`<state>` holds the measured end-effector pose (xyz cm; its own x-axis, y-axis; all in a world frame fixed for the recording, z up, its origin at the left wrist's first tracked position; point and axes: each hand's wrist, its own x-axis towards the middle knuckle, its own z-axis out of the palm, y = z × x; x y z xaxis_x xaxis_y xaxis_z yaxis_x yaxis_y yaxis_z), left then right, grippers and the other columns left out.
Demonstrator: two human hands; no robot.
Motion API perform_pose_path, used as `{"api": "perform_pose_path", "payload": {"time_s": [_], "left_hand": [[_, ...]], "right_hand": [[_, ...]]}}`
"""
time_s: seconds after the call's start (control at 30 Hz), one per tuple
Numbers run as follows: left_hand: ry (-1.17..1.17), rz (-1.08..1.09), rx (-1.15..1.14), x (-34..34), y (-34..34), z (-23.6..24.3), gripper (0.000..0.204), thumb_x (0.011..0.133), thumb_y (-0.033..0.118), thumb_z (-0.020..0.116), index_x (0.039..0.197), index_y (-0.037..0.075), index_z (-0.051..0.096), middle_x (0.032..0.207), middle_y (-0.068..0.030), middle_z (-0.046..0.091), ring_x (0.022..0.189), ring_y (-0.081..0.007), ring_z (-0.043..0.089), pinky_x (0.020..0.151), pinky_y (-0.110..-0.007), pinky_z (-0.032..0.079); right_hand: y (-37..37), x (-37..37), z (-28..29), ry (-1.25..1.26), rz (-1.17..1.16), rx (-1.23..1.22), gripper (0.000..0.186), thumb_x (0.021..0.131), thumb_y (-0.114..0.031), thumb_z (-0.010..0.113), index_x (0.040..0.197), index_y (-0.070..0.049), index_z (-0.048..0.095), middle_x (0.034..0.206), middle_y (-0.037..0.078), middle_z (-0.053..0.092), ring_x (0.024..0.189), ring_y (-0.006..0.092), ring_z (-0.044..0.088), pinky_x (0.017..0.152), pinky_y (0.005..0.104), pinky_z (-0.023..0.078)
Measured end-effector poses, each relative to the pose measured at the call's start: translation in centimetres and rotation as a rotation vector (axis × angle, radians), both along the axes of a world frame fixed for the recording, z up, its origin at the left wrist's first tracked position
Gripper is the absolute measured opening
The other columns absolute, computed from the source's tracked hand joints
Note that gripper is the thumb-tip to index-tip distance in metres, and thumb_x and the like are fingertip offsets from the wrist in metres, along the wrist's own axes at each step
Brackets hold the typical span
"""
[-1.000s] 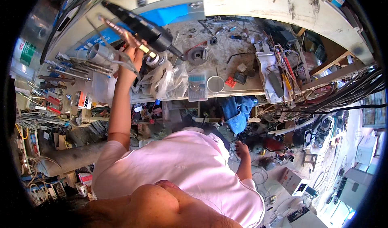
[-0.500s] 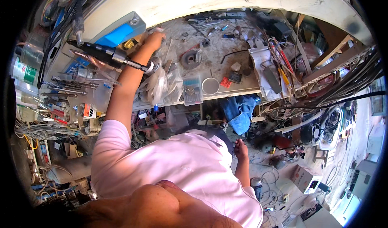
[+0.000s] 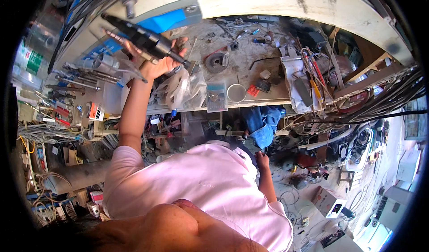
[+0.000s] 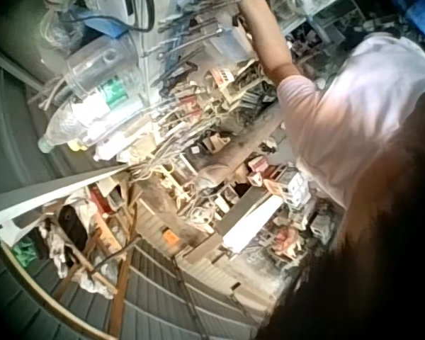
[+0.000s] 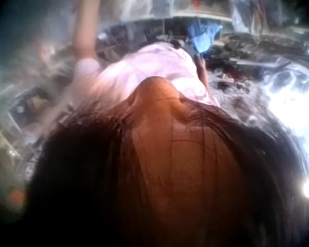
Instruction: The person handles a small electronic component and wires on a workbench. They strip the insulation from a red and a green wire, then twist the exposed copper ends together.
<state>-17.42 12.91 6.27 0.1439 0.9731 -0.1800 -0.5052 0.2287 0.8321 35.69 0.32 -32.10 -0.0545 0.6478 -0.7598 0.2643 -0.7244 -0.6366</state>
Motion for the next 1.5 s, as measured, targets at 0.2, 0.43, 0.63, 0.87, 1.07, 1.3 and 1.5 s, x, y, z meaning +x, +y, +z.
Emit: {"api": "perform_pose_path", "payload": {"time_s": [0.2,0.43,0.63,0.87,1.07,1.3,1.5], "left_hand": [[0.050,-0.340,0.098,2.8,-16.1,-1.3,0.048,0.096,0.050,0.042,0.103,0.004,0.054,0.070,0.0004,0.051,0.061,-0.0087,0.049,0.061,-0.027,0.046],[0.423,-0.027,-0.998,3.9,-33.3,-25.3,0.038,0.093,0.044,0.052,0.108,0.009,0.056,0.062,0.0031,0.042,0.054,-0.0096,0.043,0.054,-0.027,0.043],[0.724,0.168,-0.726,3.9,-37.6,-37.6,0.042,0.094,0.037,0.051,0.127,0.011,0.052,0.067,-0.0011,0.054,0.058,-0.0119,0.050,0.050,-0.030,0.041],[0.568,-0.413,-0.279,5.9,-20.3,-10.0,0.039,0.097,0.037,0.049,0.120,0.007,0.057,0.102,-0.0022,0.061,0.090,-0.0090,0.055,0.075,-0.025,0.046],[0.917,0.037,0.199,2.2,-7.8,2.5,0.026,0.094,0.025,0.055,0.105,0.002,0.061,0.084,-0.0010,0.062,0.077,-0.0082,0.057,0.070,-0.023,0.047],[1.910,0.159,0.254,-4.7,6.5,-4.0,0.037,0.079,0.029,0.067,0.104,0.003,0.062,0.102,-0.0167,0.063,0.098,-0.0304,0.059,0.083,-0.041,0.046],[2.059,-0.005,0.068,-5.2,8.9,-7.0,0.036,0.075,0.024,0.072,0.101,0.002,0.063,0.102,-0.0193,0.064,0.099,-0.0368,0.059,0.083,-0.044,0.047]], "right_hand": [[0.8,-1.3,-0.2,-0.227,0.277,0.165,0.038,0.095,-0.034,0.049,0.095,-0.002,0.068,0.080,0.007,0.068,0.069,0.0151,0.061,0.065,0.0296,0.047],[1.1,-1.2,-0.7,-0.364,0.333,0.227,0.039,0.090,-0.041,0.053,0.090,-0.004,0.067,0.069,0.009,0.064,0.062,0.0179,0.060,0.059,0.0334,0.047],[2.0,-1.7,1.0,-0.375,0.357,0.186,0.036,0.088,-0.039,0.056,0.086,-0.003,0.063,0.062,0.006,0.060,0.052,0.0159,0.056,0.050,0.0332,0.043],[-0.7,-0.6,2.4,-0.418,0.413,0.244,0.036,0.089,-0.037,0.056,0.087,-0.003,0.066,0.069,0.010,0.064,0.063,0.0197,0.060,0.060,0.0358,0.047],[-2.3,1.1,-1.0,-0.382,0.377,0.229,0.035,0.086,-0.035,0.056,0.091,-0.002,0.065,0.079,0.016,0.066,0.077,0.0266,0.065,0.071,0.0381,0.048],[-3.9,1.0,-1.3,-0.383,0.267,0.222,0.030,0.085,-0.032,0.060,0.086,-0.003,0.068,0.075,0.009,0.066,0.071,0.0154,0.061,0.067,0.0307,0.047],[-4.7,0.7,-1.3,-0.426,0.249,0.206,0.037,0.085,-0.034,0.057,0.093,0.001,0.065,0.084,0.022,0.066,0.084,0.0339,0.065,0.075,0.0399,0.048]]}}
